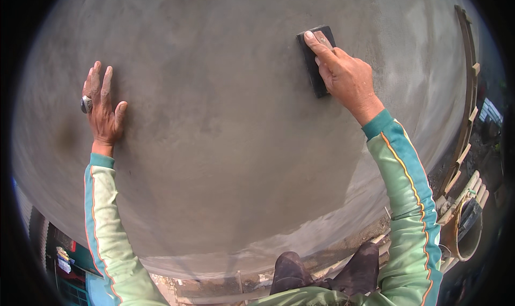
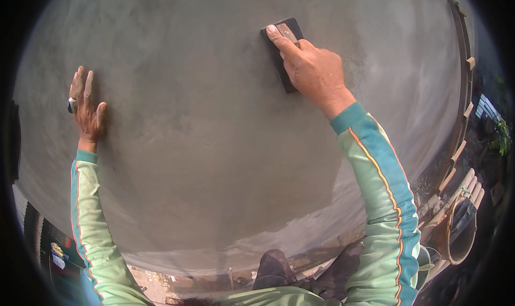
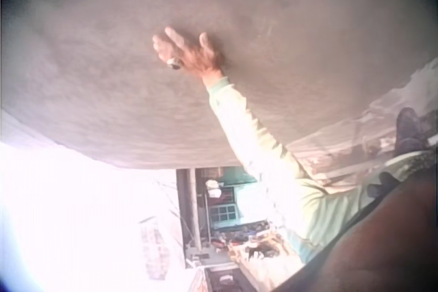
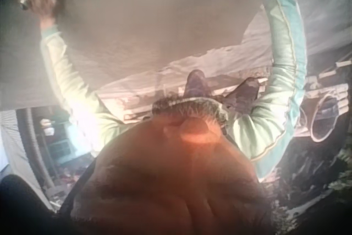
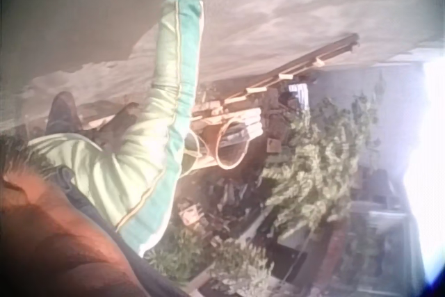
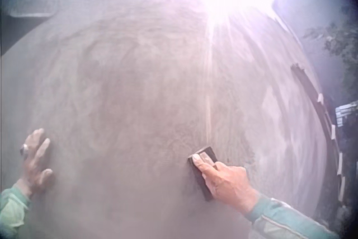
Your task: The person smooths a wet cement wall using a hand trowel. They repeatedly rub the tool against the surface in circular and sweeping motions to even out the texture. The person occasionally pauses to dip the trowel into a bucket of water before resuming the smoothing process.
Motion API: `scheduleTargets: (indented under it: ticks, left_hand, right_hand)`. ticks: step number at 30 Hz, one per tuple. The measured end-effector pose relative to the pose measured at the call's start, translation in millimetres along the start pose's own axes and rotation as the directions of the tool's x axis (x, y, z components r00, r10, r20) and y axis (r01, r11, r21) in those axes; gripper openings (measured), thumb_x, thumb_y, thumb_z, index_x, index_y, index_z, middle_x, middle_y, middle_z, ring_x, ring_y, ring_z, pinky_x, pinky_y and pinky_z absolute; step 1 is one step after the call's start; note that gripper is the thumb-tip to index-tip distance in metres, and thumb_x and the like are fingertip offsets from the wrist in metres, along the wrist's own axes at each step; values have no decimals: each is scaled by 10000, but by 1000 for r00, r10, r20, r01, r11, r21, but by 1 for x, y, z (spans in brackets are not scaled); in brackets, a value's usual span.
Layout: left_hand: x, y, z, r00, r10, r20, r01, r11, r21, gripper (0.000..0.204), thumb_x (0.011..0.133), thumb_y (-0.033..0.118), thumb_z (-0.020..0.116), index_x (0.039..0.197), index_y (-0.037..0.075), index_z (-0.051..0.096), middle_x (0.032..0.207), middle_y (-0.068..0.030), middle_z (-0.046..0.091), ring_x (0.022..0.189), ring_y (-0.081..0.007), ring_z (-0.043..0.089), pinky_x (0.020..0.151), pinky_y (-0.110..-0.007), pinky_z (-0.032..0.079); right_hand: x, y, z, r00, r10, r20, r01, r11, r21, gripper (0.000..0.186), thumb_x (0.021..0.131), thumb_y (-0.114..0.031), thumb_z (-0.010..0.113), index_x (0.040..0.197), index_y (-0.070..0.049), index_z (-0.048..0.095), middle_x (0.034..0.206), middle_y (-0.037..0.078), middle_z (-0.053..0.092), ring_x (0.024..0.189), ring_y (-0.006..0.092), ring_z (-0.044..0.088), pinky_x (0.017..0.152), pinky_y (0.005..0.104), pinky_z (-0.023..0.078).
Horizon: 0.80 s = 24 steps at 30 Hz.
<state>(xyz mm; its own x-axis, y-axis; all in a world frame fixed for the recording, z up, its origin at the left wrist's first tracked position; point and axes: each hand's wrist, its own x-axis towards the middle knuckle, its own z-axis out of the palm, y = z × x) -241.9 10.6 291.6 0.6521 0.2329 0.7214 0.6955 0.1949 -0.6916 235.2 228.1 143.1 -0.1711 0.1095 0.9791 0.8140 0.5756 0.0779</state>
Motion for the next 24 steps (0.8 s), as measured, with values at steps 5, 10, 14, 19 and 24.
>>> scheduleTargets:
  ticks: [5, 10, 14, 19, 24]
  left_hand:
    - [-3, -4, 1, 1000, -8, -5, 8, 1000, -11, 775, 1077, 696, 357, 1632, 161, 442, 1719, -99, 369, 1570, -357, 344, 1280, -527, 264]
    - [-3, -5, 1, 1000, 7, 10, -7, 1000, 11, 787, 1084, 683, 345, 1639, 131, 429, 1718, -121, 370, 1587, -363, 319, 1292, -519, 250]
    - [-3, -4, -1, 1000, 6, -6, -6, 1000, 3, 788, 1083, 682, 353, 1636, 127, 437, 1719, -124, 371, 1588, -364, 321, 1290, -517, 250]
    - [0, -2, 1, 1000, 19, -11, -19, 1000, 7, 782, 1085, 676, 357, 1633, 123, 442, 1718, -126, 373, 1584, -367, 329, 1288, -515, 255]
    - [-3, -6, 0, 1000, 5, 17, -6, 1000, 14, 777, 1079, 688, 361, 1637, 152, 434, 1721, -119, 362, 1569, -361, 350, 1279, -521, 265]
  right_hand:
    - [-17, 23, -9, 1000, 24, 2, -24, 999, 44, 515, 1033, -188, 654, 1492, -415, 605, 667, -19, 601, 558, 193, 609, 472, 351, 471]
    - [68, 19, -15, 995, -15, -94, 16, 1000, 11, 468, 1042, -178, 620, 1474, -356, 624, 743, 16, 702, 640, 232, 675, 508, 375, 505]
    - [42, 19, -3, 999, 25, -24, -25, 1000, -6, 495, 1034, -191, 633, 1498, -357, 600, 747, 30, 703, 606, 256, 662, 475, 389, 493]
    - [-22, 25, 0, 998, 63, 11, -63, 997, -40, 585, 1012, -171, 671, 1541, -399, 564, 654, -5, 589, 507, 195, 590, 432, 359, 467]
    - [-53, 20, 15, 996, 67, -60, -72, 994, -86, 656, 984, -169, 716, 1562, -425, 538, 615, -31, 526, 461, 128, 543, 374, 303, 421]
